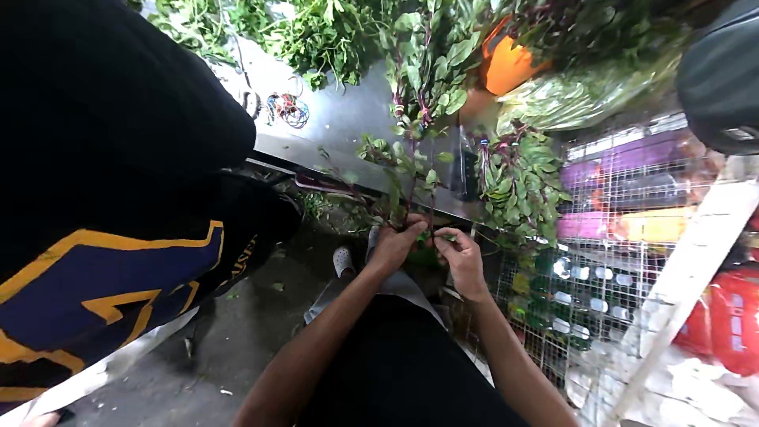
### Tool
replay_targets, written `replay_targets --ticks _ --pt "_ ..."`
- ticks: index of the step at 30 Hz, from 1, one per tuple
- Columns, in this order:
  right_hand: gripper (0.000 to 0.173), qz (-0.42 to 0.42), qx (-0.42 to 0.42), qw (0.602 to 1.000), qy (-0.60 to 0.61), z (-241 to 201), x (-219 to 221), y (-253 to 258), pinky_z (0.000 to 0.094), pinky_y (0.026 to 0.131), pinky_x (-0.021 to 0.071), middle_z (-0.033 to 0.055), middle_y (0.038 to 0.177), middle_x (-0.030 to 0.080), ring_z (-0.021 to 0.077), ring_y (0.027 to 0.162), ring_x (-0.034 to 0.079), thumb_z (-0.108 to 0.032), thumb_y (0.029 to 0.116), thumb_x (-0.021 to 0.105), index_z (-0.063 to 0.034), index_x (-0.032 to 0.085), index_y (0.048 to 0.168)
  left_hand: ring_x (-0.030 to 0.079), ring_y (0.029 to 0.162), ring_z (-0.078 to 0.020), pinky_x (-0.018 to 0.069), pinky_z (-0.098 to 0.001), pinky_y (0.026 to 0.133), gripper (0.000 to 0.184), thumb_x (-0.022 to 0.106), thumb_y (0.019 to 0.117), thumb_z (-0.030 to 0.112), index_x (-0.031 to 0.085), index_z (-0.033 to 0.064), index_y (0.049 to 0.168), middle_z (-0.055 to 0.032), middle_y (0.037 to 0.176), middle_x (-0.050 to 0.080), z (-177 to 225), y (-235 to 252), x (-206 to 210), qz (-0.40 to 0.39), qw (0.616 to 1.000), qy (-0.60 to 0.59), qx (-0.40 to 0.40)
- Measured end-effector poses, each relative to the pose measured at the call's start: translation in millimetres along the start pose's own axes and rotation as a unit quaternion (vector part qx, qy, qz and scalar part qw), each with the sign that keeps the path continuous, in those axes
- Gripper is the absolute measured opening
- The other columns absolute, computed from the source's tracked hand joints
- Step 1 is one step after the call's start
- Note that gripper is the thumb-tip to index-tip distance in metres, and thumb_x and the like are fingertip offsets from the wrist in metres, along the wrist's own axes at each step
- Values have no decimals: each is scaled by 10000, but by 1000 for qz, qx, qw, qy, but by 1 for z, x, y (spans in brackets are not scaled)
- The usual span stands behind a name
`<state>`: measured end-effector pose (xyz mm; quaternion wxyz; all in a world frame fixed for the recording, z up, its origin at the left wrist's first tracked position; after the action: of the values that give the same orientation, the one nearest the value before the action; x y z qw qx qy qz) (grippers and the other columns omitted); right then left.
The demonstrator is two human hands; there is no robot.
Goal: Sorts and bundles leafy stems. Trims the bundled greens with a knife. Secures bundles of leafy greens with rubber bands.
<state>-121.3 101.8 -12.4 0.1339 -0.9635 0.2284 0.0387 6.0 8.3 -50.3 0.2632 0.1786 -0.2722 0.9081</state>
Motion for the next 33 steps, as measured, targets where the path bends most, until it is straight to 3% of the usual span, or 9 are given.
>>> replay_targets --ticks 5,8,13,16,20,24,26,29,33 --pt "162 78 28 997 -2 14 4 2 205 595 538 35 874 700 49 653 614 -18 982 607 33 666 1124 625 680 -111 539 -262 612 66 666 974 53 687 -2 1004 -49 843 683 -15 -4 13 27 999 -14 -43" --pt "161 123 31 992 1 17 0 3 209 586 530 51 880 721 58 646 617 -17 996 593 40 658 1131 585 620 -103 501 -250 552 77 668 977 63 678 -3 1015 -54 825 672 -20 -6 15 39 995 -31 -89" --pt "155 111 -53 992 -32 -4 -23 5 203 610 529 45 917 742 48 675 629 3 991 563 40 649 1115 474 499 -86 453 -238 474 333 691 979 116 577 36 1281 -9 718 543 -36 -2 0 40 982 -16 -185" --pt "158 50 -37 997 -35 -13 -21 5 207 650 545 21 914 740 42 718 643 7 983 565 29 661 1106 430 448 -68 434 -225 448 183 622 1040 256 586 85 1095 46 590 438 -41 -3 -1 28 976 -29 -212" --pt "187 -28 58 997 -46 -1 3 0 229 690 550 34 939 713 52 756 644 -33 986 586 37 664 1141 422 472 -49 389 -206 455 330 502 1081 395 572 102 943 54 609 469 -35 -11 9 -13 975 -61 -214" --pt "203 -3 77 995 -70 5 23 -5 240 820 584 74 1027 721 66 902 689 -44 990 608 41 665 1164 569 600 -96 492 -256 536 362 519 1078 386 611 37 1106 -33 778 626 -28 -14 11 48 978 -40 -197" --pt "212 -21 57 991 -117 9 25 -6 261 924 549 134 1167 645 120 1058 637 -65 970 629 33 692 1147 672 736 -157 591 -328 675 369 503 1091 338 601 -17 1123 -92 861 674 -24 -13 8 77 981 -46 -170" --pt "178 -88 33 986 -136 8 27 -17 248 904 547 129 1179 626 112 1059 625 -87 962 632 -1 716 1093 577 609 -122 535 -297 603 313 494 1096 294 580 27 958 -24 696 563 -17 -9 -1 119 984 -40 -125" --pt "213 -206 62 965 -152 15 23 -36 240 899 547 87 1113 686 67 987 648 -123 993 600 13 711 1113 452 481 -86 448 -249 502 360 448 1111 276 518 86 813 33 572 445 -14 -8 -10 84 991 -21 -105"
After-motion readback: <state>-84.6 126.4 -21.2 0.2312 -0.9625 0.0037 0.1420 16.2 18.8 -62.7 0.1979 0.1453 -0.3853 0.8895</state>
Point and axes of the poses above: each hand's wrist, its own y-axis towards the middle knuckle, its own x-axis out of the palm, z = x × y, the point moved 3 cm from there along y, towards the middle knuckle
